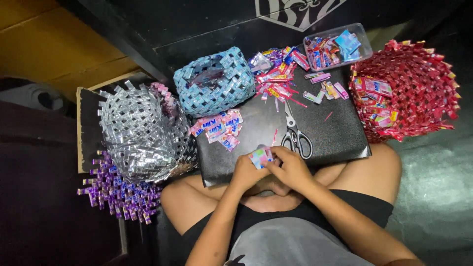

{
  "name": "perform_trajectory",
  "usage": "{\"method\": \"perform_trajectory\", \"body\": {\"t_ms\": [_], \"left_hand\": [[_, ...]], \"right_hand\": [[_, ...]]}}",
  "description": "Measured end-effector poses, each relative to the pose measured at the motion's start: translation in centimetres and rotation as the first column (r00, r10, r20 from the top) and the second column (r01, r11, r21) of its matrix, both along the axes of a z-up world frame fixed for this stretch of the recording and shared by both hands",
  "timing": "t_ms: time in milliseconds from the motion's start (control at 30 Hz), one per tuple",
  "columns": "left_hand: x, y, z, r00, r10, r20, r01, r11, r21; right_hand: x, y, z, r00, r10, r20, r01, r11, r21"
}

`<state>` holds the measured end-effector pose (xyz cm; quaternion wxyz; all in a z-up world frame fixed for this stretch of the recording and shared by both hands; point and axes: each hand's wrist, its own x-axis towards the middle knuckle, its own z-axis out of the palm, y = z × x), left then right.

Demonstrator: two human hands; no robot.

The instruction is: Folding and cutting plastic detergent wrappers to prepare them for weaving into baskets.

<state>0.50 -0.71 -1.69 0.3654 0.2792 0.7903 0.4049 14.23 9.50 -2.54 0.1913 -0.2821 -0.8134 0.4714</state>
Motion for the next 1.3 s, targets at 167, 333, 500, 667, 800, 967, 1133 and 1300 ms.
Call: {"method": "perform_trajectory", "body": {"t_ms": [167,333,500,667,800,967,1133,1300], "left_hand": [[-1.7,-1.4,-3.4,0.983,-0.099,0.154,0.066,0.976,0.206],[-2.7,-1.3,-9.5,0.924,-0.096,0.369,-0.054,0.924,0.378],[-3.2,-0.9,-9.8,0.876,-0.123,0.467,-0.147,0.853,0.501],[-3.5,-1.4,-6.9,0.814,-0.189,0.549,-0.153,0.843,0.516],[-3.5,-1.5,-7.4,0.807,-0.193,0.558,-0.156,0.841,0.518],[-3.9,-0.6,-9.3,0.853,-0.137,0.504,-0.185,0.824,0.536],[-2.5,-0.6,-9.4,0.855,-0.073,0.513,-0.248,0.811,0.530],[-1.5,-0.4,-6.3,0.932,0.050,0.358,-0.207,0.886,0.414]], "right_hand": [[0.6,1.5,-2.5,0.990,-0.133,0.055,0.137,0.987,-0.087],[1.0,6.8,-0.5,0.951,-0.300,0.077,0.306,0.949,-0.077],[-0.4,11.9,5.1,0.857,-0.452,-0.248,0.460,0.888,-0.026],[-4.0,14.1,9.5,0.729,-0.280,-0.625,0.405,0.912,0.064],[-10.1,19.5,4.1,0.828,-0.256,-0.500,0.506,0.726,0.467],[-10.1,16.8,2.1,0.921,-0.364,-0.136,0.382,0.782,0.493],[-4.0,10.9,-1.1,0.975,-0.214,-0.058,0.211,0.815,0.539],[0.0,6.0,-2.5,0.998,-0.054,0.028,0.020,0.723,0.691]]}}
